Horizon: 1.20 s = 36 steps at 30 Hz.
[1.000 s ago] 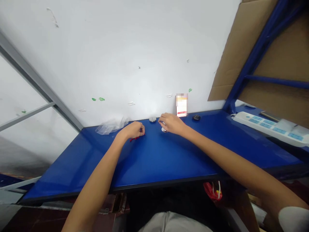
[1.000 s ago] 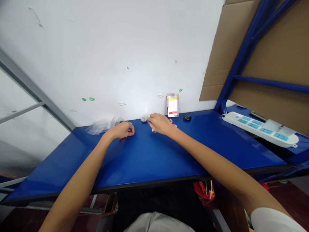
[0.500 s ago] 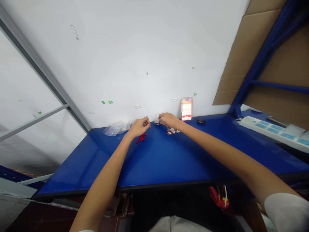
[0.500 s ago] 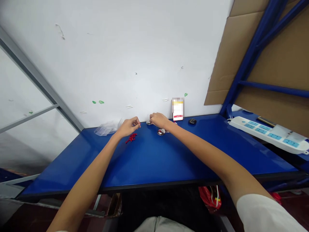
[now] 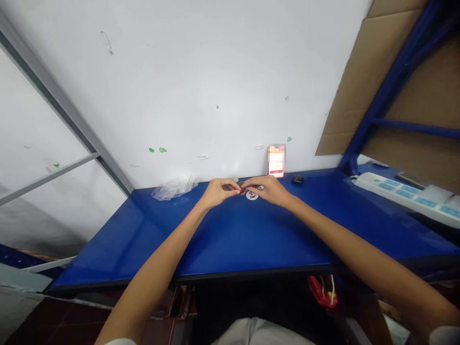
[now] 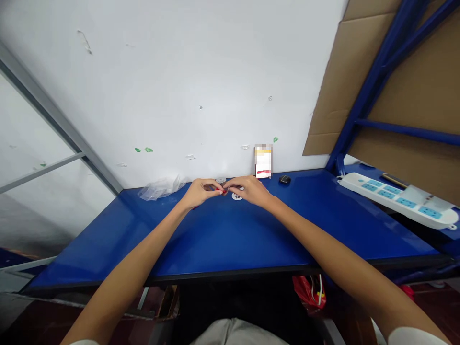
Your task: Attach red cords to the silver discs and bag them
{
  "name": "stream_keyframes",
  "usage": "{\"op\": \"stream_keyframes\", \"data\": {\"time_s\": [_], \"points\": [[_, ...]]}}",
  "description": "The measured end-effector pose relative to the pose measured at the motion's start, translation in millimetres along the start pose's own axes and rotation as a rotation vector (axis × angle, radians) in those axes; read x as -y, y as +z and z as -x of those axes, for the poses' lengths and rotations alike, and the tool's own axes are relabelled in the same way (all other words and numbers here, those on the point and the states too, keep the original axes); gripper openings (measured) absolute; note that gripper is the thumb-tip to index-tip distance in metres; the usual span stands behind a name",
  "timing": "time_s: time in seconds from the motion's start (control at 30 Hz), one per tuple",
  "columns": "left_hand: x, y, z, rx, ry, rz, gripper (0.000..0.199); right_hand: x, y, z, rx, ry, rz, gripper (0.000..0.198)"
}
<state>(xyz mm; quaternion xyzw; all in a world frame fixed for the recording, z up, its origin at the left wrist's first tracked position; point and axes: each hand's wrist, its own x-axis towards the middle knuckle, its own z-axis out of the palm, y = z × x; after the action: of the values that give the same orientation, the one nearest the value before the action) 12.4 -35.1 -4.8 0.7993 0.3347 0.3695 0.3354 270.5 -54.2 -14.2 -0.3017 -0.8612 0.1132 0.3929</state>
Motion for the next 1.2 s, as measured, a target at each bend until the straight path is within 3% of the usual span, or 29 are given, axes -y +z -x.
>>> {"op": "stream_keyframes", "data": {"time_s": [0.17, 0.6, 0.87, 1.2], "points": [[-7, 11, 2, -0.08, 0.028, -0.014, 0.024, 2, -1, -2, -0.055, 0.063, -0.16, 0.019], [-12, 10, 3, -0.157, 0.11, -0.162, 0.014, 5, -3, -2, -0.059, 0.04, -0.152, 0.018], [-12, 9, 5, -0.098, 0.209, -0.389, 0.011, 3, 0, 0, -0.04, 0.019, -0.12, 0.019], [-15, 8, 3, -0.072, 0.203, -0.406, 0.012, 6, -1, -2, -0.054, 0.001, -0.123, 0.021]]}}
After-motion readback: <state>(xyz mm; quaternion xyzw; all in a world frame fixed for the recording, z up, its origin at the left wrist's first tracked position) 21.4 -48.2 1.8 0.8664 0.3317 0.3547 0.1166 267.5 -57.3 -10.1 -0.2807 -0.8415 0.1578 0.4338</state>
